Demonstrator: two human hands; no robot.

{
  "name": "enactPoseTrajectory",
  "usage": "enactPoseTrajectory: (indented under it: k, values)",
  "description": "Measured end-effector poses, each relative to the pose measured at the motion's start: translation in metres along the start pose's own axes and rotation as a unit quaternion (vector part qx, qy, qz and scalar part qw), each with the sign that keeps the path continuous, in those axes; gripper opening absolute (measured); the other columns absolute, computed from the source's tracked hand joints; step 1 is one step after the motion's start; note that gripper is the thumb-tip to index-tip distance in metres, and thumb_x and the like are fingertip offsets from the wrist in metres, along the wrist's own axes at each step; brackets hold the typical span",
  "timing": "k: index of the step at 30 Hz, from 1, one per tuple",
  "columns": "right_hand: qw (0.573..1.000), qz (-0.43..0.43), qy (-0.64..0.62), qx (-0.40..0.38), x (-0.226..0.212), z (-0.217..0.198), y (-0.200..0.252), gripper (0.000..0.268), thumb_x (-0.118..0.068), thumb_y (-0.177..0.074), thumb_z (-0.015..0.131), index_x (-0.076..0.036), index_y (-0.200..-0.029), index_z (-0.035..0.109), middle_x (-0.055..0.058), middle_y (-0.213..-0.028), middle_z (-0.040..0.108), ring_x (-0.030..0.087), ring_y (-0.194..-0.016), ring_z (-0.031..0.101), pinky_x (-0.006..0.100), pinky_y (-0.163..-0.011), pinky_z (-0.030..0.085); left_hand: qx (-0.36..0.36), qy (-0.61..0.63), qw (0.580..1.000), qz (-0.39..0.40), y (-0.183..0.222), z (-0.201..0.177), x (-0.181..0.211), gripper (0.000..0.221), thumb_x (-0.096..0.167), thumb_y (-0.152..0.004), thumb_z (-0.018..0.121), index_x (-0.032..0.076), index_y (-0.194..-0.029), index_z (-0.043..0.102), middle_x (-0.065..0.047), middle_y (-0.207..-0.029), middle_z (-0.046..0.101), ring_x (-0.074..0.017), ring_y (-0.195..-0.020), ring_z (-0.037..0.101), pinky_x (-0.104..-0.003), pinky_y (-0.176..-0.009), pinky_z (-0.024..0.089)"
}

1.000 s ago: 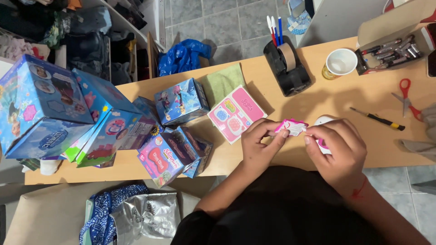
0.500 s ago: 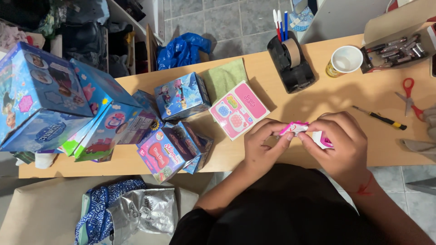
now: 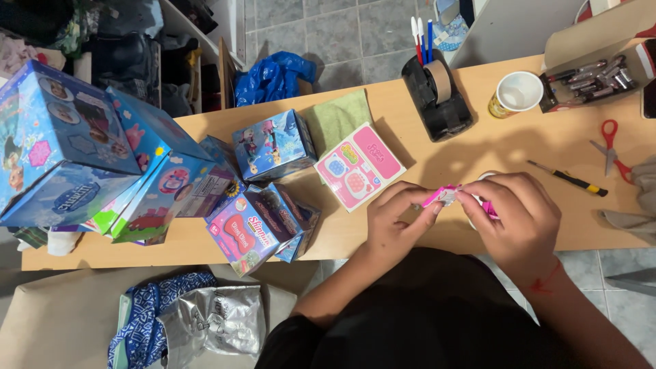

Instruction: Assemble a small electronic toy by inserting batteries, securing the cover with a screwdriver, and applying decorative stickers.

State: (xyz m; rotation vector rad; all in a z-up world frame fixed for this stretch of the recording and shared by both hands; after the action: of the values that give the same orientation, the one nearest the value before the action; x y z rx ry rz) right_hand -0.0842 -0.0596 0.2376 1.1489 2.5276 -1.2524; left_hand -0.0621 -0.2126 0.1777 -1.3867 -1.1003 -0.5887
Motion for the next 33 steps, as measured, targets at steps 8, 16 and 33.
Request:
enactPoseTrajectory:
  k: [8, 16, 33]
  values:
    - [0.989, -0.025, 0.020, -0.148, -0.003, 0.020, -0.010, 0.011, -0.003, -0.104, 0.060, -0.005, -0.094, 0.064, 0.008, -0.095, 0.064, 0.028, -0.087, 0.061, 0.038, -0.084, 0.049, -0.023, -0.005, 1.000, 0.012, 0.004, -0.002, -0.004, 0.008, 0.007, -0.095, 0.073, 0.004, -0.103, 0.071, -0.009, -0.095, 0.067, -0.0198, -0.083, 0.068, -0.029, -0.080, 0.054]
    - [0.988, -0.041, 0.078, -0.130, -0.001, 0.039, 0.005, 0.009, 0.001, -0.097, 0.059, -0.005, -0.090, 0.061, 0.009, -0.091, 0.065, 0.030, -0.083, 0.060, 0.039, -0.076, 0.049, -0.007, -0.007, 1.000, -0.020, 0.002, -0.006, -0.013, 0.007, 0.008, -0.095, 0.073, 0.006, -0.101, 0.072, -0.008, -0.092, 0.069, -0.0200, -0.083, 0.067, -0.029, -0.080, 0.054]
    - [0.982, 0.157, -0.089, -0.054, 0.029, 0.021, 0.015, 0.038, 0.000, -0.087, 0.082, -0.007, -0.066, 0.052, 0.002, -0.069, 0.053, 0.019, -0.073, 0.056, 0.030, -0.071, 0.042, 0.003, 0.024, 1.000, -0.019, -0.007, 0.003, -0.021, 0.005, 0.009, -0.095, 0.072, 0.004, -0.096, 0.071, -0.010, -0.092, 0.069, -0.0213, -0.082, 0.067, -0.030, -0.078, 0.055]
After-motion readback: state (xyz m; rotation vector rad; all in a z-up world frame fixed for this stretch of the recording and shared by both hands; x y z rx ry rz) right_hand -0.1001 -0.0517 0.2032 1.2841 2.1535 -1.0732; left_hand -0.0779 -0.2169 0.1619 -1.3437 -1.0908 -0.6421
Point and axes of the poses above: each hand's wrist, its own y-axis away from the middle knuckle, its own z-axis out of the palm, x = y × z, the point moved 9 cm from there along -y, towards the middle knuckle
